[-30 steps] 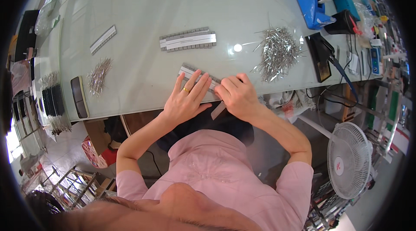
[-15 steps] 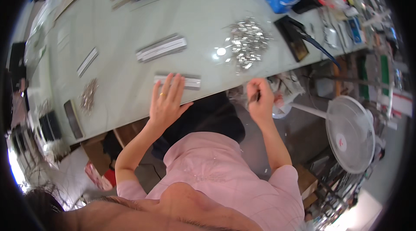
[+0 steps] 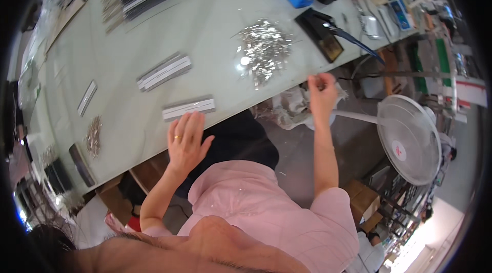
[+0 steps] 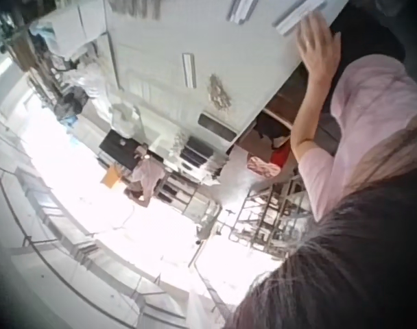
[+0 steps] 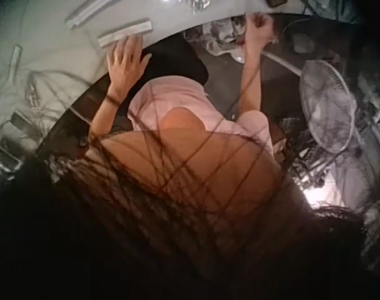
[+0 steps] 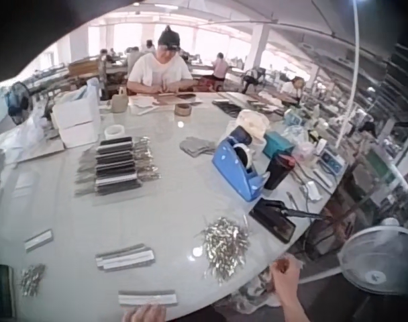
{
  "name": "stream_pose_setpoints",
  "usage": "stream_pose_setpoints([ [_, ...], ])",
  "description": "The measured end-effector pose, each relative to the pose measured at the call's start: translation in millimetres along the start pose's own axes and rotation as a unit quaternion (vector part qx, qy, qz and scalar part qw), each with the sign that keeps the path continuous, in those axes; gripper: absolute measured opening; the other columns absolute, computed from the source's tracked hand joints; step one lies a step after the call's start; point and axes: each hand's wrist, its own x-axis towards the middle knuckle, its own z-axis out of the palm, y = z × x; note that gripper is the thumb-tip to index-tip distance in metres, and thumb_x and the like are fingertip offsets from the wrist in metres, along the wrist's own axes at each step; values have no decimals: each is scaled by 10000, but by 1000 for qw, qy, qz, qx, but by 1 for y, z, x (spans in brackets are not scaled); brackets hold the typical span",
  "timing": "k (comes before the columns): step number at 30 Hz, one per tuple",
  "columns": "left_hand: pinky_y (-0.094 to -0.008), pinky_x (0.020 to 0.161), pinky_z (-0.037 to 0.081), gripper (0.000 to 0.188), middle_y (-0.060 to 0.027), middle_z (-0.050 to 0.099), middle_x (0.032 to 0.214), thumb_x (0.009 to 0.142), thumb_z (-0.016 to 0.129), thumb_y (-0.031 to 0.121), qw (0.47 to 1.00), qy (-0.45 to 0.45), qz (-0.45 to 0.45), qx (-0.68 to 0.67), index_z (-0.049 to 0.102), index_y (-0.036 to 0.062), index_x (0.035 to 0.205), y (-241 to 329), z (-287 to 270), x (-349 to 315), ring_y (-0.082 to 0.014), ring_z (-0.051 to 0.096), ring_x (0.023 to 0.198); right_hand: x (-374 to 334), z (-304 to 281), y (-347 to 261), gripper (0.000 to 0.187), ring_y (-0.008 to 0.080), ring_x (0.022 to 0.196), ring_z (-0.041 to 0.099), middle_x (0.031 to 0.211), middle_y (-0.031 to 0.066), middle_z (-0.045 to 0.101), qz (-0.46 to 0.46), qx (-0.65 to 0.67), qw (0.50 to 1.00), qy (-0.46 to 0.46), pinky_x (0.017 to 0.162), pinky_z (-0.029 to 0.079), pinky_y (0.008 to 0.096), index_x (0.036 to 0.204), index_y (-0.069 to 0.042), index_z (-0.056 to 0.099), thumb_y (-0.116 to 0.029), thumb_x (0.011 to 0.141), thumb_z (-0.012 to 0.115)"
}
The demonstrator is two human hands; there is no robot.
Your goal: Soldering pins and assembling electronic components at a factory workbench.
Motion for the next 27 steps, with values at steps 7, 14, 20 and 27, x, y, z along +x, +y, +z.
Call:
stream_pose_setpoints([
  [7, -471, 1082, 359, 621, -95, 559, 1350, 792, 765, 335, 998, 5, -59, -21, 607, 22, 1305, 17, 7, 6, -263, 507, 1270, -11, -15, -9, 348, 84, 822, 528, 970, 28, 597, -28, 131, 991, 26, 742, 442, 228, 1187, -22, 576, -184, 914, 718],
  [14, -479, 1090, 352, 644, -89, 552, 1365, 777, 773, 324, 996, 3, -79, -44, 594, 30, 1321, 12, 2, 3, -270, 495, 1277, -94, 24, -121, 473, 296, 802, 616, 1013, 138, 601, -236, -30, 937, -254, 720, 510, 356, 1351, -21, 537, 9, 880, 569],
  [20, -502, 1112, 338, 656, -104, 536, 1404, 780, 768, 325, 995, -3, -87, -51, 585, 24, 1334, 15, 3, 2, -292, 471, 1309, -132, 41, -132, 447, 238, 767, 638, 991, 66, 592, -304, -66, 907, -282, 643, 532, 354, 1306, -167, 653, -63, 871, 668],
  [27, -522, 1099, 353, 659, -107, 520, 1421, 815, 736, 374, 996, -20, -83, -33, 571, 30, 1351, 14, 4, 0, -287, 459, 1311, -140, 52, -137, 416, 243, 754, 633, 1021, 77, 574, -287, -86, 920, -252, 601, 528, 357, 1304, -141, 649, -118, 890, 686],
])
